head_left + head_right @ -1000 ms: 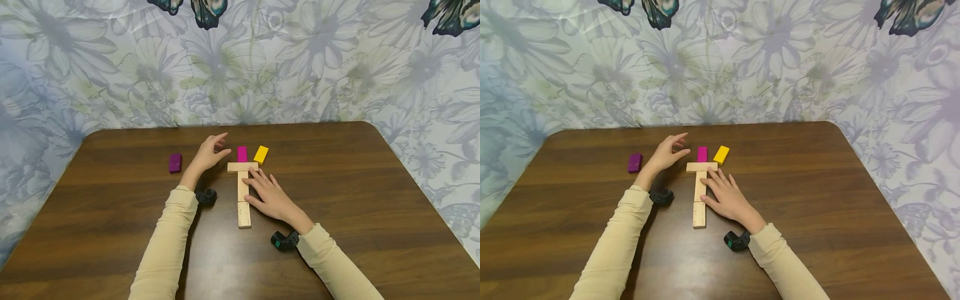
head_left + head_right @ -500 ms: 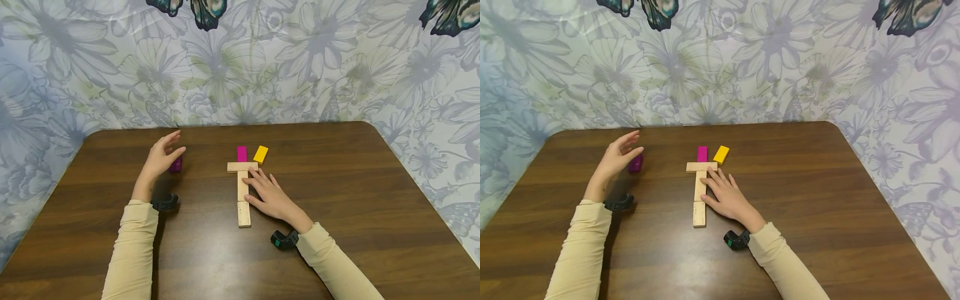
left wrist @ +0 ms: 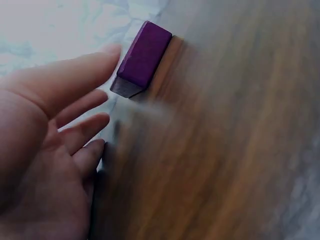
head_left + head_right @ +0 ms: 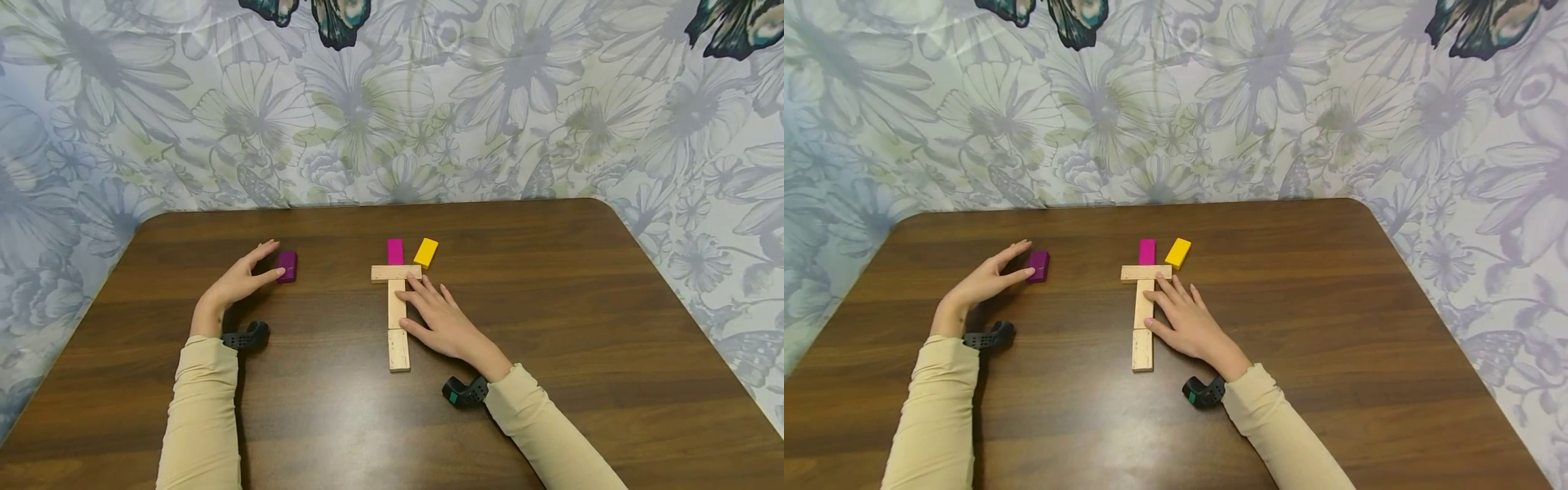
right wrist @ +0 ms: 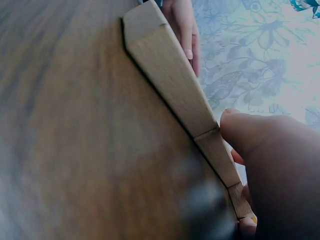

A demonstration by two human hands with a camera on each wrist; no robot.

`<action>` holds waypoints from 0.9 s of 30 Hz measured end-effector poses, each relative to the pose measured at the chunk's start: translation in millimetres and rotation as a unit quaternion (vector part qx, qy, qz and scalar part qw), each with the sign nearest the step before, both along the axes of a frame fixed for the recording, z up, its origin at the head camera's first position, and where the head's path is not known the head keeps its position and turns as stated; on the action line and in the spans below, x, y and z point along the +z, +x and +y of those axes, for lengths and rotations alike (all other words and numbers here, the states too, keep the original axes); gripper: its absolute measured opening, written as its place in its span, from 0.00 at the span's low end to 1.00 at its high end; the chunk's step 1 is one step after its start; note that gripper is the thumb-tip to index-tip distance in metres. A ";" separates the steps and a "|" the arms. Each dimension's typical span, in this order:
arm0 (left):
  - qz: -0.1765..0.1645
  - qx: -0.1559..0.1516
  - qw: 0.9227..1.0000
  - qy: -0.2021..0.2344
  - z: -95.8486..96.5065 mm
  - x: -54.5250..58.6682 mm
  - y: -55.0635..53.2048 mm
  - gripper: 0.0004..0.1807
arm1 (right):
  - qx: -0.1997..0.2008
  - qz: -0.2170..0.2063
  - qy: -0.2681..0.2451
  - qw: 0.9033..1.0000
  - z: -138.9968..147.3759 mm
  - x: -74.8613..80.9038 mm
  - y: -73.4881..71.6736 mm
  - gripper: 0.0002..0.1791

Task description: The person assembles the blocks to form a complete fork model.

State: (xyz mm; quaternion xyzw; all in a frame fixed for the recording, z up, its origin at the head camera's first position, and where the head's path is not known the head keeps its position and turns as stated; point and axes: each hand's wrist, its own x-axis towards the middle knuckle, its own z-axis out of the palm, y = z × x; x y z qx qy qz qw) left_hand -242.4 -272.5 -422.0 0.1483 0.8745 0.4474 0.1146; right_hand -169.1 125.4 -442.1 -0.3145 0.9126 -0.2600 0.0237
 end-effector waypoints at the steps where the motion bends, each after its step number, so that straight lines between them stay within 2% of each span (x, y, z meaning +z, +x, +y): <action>1: 0.002 -0.007 1.000 -0.002 -0.8 -1.6 -0.4 0.38 | 0.000 0.000 0.000 1.000 0.0 -0.1 0.2 0.30; 4: 0.010 -0.019 1.000 -0.009 -0.9 -4.7 -1.2 0.35 | -0.001 0.002 0.000 1.000 0.2 -0.3 0.4 0.30; 7: 0.013 -0.015 1.000 -0.003 0.8 -6.4 -1.4 0.32 | -0.001 0.006 0.000 1.000 0.2 -0.5 0.2 0.30; 11: 0.031 0.013 0.999 0.025 5.2 -9.6 0.1 0.30 | 0.000 0.007 -0.001 1.000 -0.2 -1.4 -0.1 0.30; 18: 0.107 0.057 0.990 0.073 13.7 -15.7 3.1 0.27 | -0.001 0.001 0.004 1.000 -0.8 -0.7 0.3 0.30; 25: 0.121 0.080 0.986 0.082 15.8 -17.1 6.0 0.27 | -0.002 -0.002 0.004 1.000 -0.5 0.1 0.2 0.30; 27: 0.124 0.088 0.984 0.089 17.5 -13.4 9.6 0.27 | -0.001 -0.002 0.002 1.000 -0.4 -0.3 0.2 0.30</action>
